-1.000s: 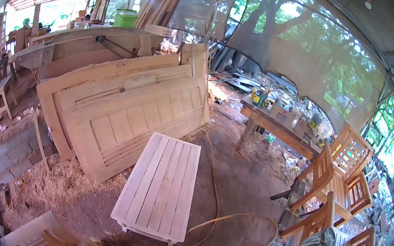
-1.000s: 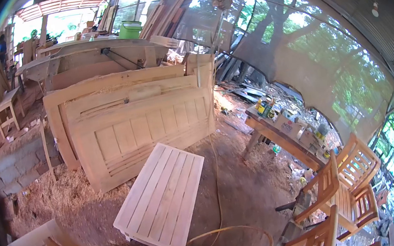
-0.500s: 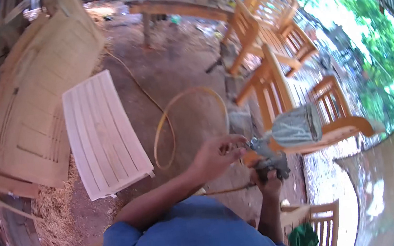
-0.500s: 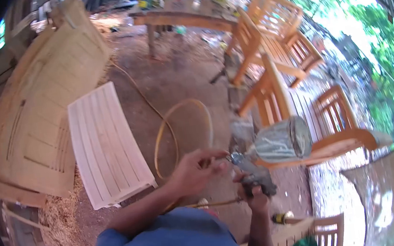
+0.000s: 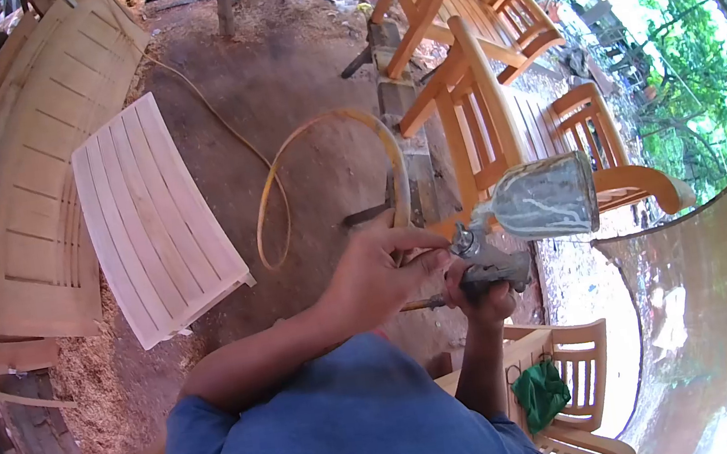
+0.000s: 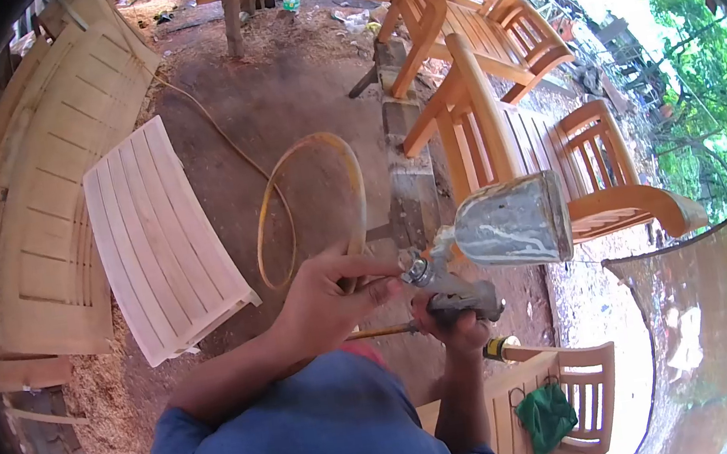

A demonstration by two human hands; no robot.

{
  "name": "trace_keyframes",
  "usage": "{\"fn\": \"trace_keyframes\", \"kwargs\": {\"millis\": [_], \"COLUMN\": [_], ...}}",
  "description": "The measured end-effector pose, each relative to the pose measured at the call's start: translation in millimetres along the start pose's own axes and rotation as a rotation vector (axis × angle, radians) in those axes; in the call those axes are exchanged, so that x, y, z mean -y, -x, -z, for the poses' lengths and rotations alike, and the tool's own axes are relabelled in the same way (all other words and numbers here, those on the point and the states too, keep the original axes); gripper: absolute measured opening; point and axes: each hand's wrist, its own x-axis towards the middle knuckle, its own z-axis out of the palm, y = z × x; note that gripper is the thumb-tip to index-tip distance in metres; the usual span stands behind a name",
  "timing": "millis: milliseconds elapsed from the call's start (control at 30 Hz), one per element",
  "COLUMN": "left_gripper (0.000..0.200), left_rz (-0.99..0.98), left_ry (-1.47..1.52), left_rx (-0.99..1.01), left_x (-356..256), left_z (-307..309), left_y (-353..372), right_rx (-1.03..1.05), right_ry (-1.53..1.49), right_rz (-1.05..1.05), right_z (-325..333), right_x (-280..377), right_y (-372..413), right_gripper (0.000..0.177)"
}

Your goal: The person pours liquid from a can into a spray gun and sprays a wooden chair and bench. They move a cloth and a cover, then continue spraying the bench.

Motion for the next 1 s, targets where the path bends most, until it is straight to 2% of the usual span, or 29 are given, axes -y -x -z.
{"fn": "trace_keyframes", "kwargs": {"millis": [100, 167, 367, 433, 567, 633, 667, 733, 767, 867, 1000], "left_gripper": [0.017, 0.016, 0.018, 0.019, 0.022, 0.022, 0.022, 0.022, 0.022, 0.023, 0.024], "left_rz": [0.001, -0.003, -0.071, -0.024, -0.041, 0.070, 0.124, -0.012, -0.079, -0.038, -0.003], "left_ry": [0.046, 0.117, -0.229, -0.271, -0.319, -0.300, -0.289, -0.328, -0.349, -0.233, -0.242], "left_rx": [-0.016, -0.029, -0.008, 0.038, 0.149, 0.244, 0.292, 0.299, 0.301, 0.349, 0.351], "left_x": [1, -1, 24, 37, 71, 73, 72, 84, 87, 88, 86], "left_z": [-3, -4, -2, -4, -12, -15, -16, -22, -23, -28, -26], "left_y": [-2, -2, -21, -26, -35, -34, -33, -32, -31, -30, -28], "right_rx": [0.061, 0.048, -0.144, -0.178, -0.053, -0.049, -0.123, -0.267, -0.247, -0.220, -0.236], "right_ry": [-0.009, 0.020, 0.032, 0.034, -0.035, -0.090, -0.075, -0.046, -0.055, -0.068, -0.076], "right_rz": [-0.085, -0.063, -0.067, -0.042, -0.035, -0.018, -0.013, -0.005, -0.018, -0.033, -0.021], "right_z": [11, 7, -8, -13, -5, -6, -15, -37, -34, -30, -39], "right_x": [1, 5, 11, 15, 13, 12, 17, 32, 31, 30, 35], "right_y": [4, 0, -10, -14, -24, -27, -30, -36, -37, -40, -44], "right_gripper": [0.081, 0.079, 0.078, 0.078, 0.076, 0.074, 0.073, 0.069, 0.068, 0.066, 0.065]}}
